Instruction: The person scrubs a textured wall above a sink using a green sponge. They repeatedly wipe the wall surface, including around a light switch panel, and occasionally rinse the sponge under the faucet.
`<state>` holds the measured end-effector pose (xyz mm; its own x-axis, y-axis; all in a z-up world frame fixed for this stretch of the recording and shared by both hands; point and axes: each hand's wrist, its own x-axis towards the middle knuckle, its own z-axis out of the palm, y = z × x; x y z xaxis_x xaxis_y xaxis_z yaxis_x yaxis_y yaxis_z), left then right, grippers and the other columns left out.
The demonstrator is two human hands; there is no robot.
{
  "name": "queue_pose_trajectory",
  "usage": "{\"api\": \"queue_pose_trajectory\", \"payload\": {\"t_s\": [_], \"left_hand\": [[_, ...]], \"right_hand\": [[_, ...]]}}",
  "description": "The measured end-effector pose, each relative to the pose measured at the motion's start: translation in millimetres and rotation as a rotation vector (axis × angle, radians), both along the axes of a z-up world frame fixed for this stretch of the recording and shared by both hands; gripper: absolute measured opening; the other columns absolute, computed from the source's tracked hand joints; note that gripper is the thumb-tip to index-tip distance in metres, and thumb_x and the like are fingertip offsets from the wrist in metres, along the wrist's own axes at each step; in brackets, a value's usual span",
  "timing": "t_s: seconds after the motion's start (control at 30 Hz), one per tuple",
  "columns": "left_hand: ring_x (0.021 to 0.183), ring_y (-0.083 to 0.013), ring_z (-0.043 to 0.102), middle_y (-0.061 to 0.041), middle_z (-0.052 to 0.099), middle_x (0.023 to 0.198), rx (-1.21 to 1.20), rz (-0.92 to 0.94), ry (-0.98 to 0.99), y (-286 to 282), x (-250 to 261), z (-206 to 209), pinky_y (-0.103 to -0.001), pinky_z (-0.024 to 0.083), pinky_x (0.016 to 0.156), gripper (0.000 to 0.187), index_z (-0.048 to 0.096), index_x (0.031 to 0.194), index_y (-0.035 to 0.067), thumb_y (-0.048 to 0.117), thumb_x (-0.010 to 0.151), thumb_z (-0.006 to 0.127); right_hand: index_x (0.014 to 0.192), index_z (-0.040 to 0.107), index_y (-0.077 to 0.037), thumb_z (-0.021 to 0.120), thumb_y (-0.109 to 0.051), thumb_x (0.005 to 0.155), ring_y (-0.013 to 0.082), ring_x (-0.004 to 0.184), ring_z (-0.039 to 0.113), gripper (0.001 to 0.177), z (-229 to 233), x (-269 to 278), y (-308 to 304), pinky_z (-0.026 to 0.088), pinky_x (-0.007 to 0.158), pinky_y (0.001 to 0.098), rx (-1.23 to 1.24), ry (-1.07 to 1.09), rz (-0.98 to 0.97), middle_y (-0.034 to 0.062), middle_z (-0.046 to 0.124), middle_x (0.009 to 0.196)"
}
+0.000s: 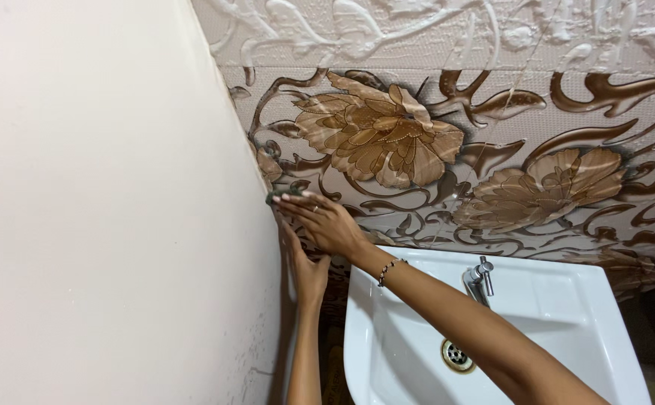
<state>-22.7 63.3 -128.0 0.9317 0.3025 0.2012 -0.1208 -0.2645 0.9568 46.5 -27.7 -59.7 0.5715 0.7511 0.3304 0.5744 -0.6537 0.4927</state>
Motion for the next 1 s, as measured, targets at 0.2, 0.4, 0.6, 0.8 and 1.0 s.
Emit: {"api": "queue_pose_trajectory", "payload": {"t_s": [0.2, 0.4, 0.6, 0.8, 1.0], "left_hand": [[0.157, -0.0285, 0.006, -0.014, 0.005, 0.171, -0.064, -0.038, -0.016, -0.5, -6.6, -1.5, -0.043, 0.011, 0.126, 0.116, 0.001, 0.161, 0.013, 0.009, 0.078, 0.082], [0.157, -0.0302, 0.007, -0.012, 0.003, 0.170, 0.005, 0.014, -0.089, -2.6, -6.7, 16.0, -0.048, 0.016, 0.126, 0.122, -0.001, 0.160, 0.019, 0.005, 0.073, 0.083], [0.156, -0.0305, 0.007, -0.010, -0.003, 0.171, 0.078, -0.123, 0.004, -27.0, -8.2, 55.4, -0.055, 0.014, 0.122, 0.119, -0.008, 0.159, 0.024, 0.014, 0.080, 0.081], [0.159, -0.0346, 0.007, -0.018, 0.000, 0.172, 0.339, -0.042, -0.265, -9.5, 14.4, 107.4, -0.051, 0.012, 0.128, 0.112, -0.006, 0.162, 0.011, 0.010, 0.083, 0.073], [0.156, -0.0366, 0.006, -0.022, -0.001, 0.167, 0.462, -0.078, -0.351, -8.6, 19.1, 120.9, -0.053, 0.008, 0.125, 0.106, -0.007, 0.158, 0.003, 0.018, 0.089, 0.072]], "right_hand": [[0.164, 0.012, -0.023, 0.031, -0.034, 0.106, 0.0014, 0.155, 0.010, 0.062, -13.9, -0.3, -10.1, 0.002, 0.129, 0.0333, 0.062, -0.122, 0.011, -0.0125, 0.015, 0.170], [0.162, 0.010, -0.022, 0.033, -0.035, 0.104, 0.0057, 0.155, 0.007, 0.064, -10.4, 6.3, -14.2, -0.004, 0.126, 0.0357, -0.126, 0.002, 0.010, -0.0068, 0.012, 0.171], [0.162, 0.012, -0.033, 0.029, -0.040, 0.107, 0.0026, 0.155, 0.006, 0.059, 19.4, -0.1, -49.7, -0.009, 0.127, 0.0371, -0.038, -0.240, -0.021, -0.0140, 0.007, 0.170], [0.168, 0.011, -0.028, 0.027, -0.046, 0.115, 0.0050, 0.158, 0.004, 0.058, 75.8, -0.9, -28.3, -0.012, 0.128, 0.0406, 0.159, -0.388, -0.074, -0.0086, 0.005, 0.174], [0.166, 0.014, -0.034, 0.024, -0.052, 0.112, 0.0041, 0.158, 0.006, 0.058, 98.7, -10.5, -33.6, -0.012, 0.129, 0.0385, 0.145, -0.405, -0.067, -0.0132, 0.008, 0.173]]}}
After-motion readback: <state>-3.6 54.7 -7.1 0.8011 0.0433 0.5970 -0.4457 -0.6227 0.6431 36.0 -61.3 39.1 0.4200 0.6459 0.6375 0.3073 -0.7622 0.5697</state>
